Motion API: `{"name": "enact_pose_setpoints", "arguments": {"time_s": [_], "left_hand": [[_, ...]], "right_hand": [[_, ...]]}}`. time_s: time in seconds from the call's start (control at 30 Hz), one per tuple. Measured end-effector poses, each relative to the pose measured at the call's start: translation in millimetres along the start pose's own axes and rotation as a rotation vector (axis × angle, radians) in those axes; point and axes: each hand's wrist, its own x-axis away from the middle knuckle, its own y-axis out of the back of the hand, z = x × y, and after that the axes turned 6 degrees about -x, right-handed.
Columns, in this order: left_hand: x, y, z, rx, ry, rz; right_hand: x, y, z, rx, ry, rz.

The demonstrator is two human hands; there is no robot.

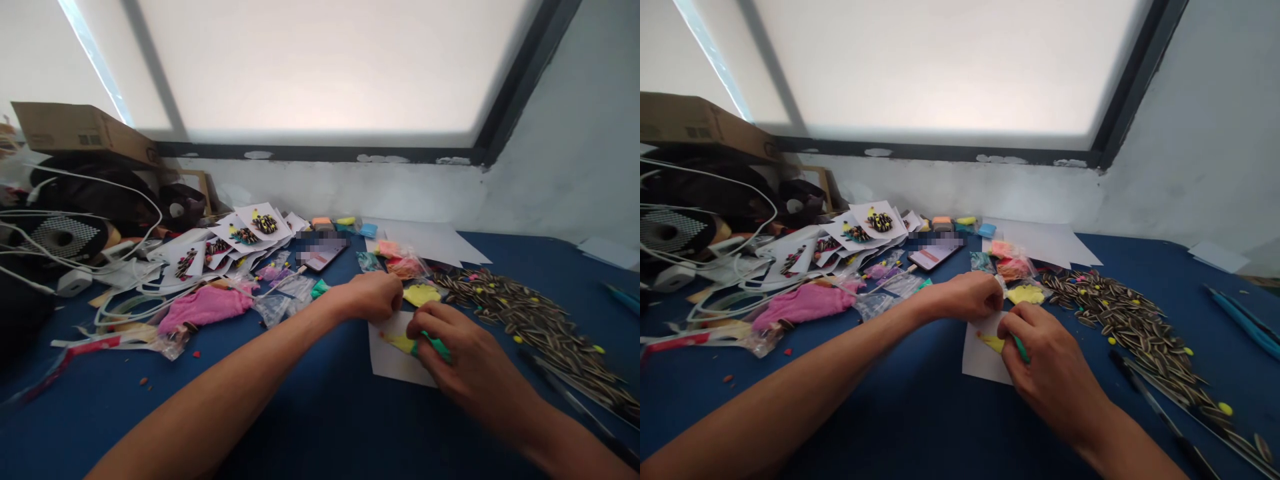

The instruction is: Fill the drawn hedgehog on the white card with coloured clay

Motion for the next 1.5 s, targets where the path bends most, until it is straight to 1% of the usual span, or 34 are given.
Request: {"name": "enact_pose_setpoints", "arguments": {"time_s": [0.3,0.73,0.9,1.07,1.27,1.37,1.5], "left_hand": [[1,1,0,-0.002,-0.012,-0.001],[2,2,-3,-0.027,-0.002,-0.017],[4,4,-5,-0.037,-0.008,-0.015],[4,5,-5,-0.026,0.000,-0.005],[1,1,-2,0.002,-0.010,-0.009],[1,3,0,0.018,-0.025,0.004],[6,12,0,0.035,-0.068,0.024]], "right_hand": [[3,-14,-5,-0.029,-0.026,0.050],[-6,-20,-1,-0.056,-0.018,0.078],[-6,-18,1,-0.084,-0.023,0.085],[-6,-8,6,-0.140,-0.050,0.079],[-5,4,5,-0.201,-0.122,0.057],[-2,3,-1,-0.180,-0.141,0.062],[2,-2,-6,-0.140,-0.150,0.099]]}}
